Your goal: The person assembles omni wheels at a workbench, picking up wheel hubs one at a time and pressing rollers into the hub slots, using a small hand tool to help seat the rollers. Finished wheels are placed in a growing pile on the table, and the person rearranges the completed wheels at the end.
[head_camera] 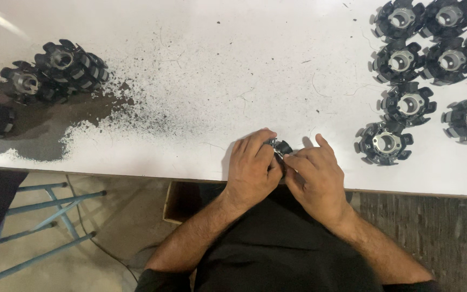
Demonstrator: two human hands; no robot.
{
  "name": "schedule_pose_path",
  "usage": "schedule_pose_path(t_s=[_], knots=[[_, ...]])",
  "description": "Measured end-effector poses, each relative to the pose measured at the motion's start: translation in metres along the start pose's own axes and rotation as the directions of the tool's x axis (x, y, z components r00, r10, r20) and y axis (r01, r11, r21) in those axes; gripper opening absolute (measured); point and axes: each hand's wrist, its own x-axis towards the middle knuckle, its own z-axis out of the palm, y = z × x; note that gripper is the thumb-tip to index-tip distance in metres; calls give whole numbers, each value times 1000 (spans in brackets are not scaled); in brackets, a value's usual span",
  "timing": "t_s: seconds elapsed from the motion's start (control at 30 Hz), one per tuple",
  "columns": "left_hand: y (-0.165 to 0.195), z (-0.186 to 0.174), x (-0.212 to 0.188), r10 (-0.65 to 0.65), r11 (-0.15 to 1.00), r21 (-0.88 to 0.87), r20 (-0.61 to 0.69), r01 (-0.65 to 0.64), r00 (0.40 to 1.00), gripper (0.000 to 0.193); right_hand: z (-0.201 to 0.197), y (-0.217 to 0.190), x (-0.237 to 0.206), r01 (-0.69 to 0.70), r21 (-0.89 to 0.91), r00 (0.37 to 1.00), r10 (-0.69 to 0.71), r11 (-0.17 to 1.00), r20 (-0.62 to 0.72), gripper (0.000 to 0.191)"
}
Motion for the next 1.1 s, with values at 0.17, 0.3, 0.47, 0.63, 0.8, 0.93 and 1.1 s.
schedule_pose_path(t_s=[0.17,0.3,0.47,0.63,0.8,0.93,1.1], knots=[[7,-14,1,10,998,-67,-49,-13,999,12,-5,-5,1,-4,13,1000,4,1000,19,23],[6,-31,10,18,998,-63,-27,-19,999,23,-8,-4,1,-22,67,996,28,998,-81,22],[0,-40,22,114,989,77,117,-123,987,11,-4,2,1,-42,98,995,51,994,-89,20],[-5,-48,31,189,976,80,135,-201,973,13,-4,4,0,-62,106,994,71,992,-79,21],[-6,-55,35,269,944,119,261,-307,927,18,-3,7,4,-61,108,996,68,992,-59,23],[-2,-55,29,229,960,65,377,-273,897,23,1,8,6,-34,103,997,41,994,-61,25],[-2,-51,25,117,988,52,339,-142,934,23,1,1,-1,-1,113,994,13,994,-107,24]])
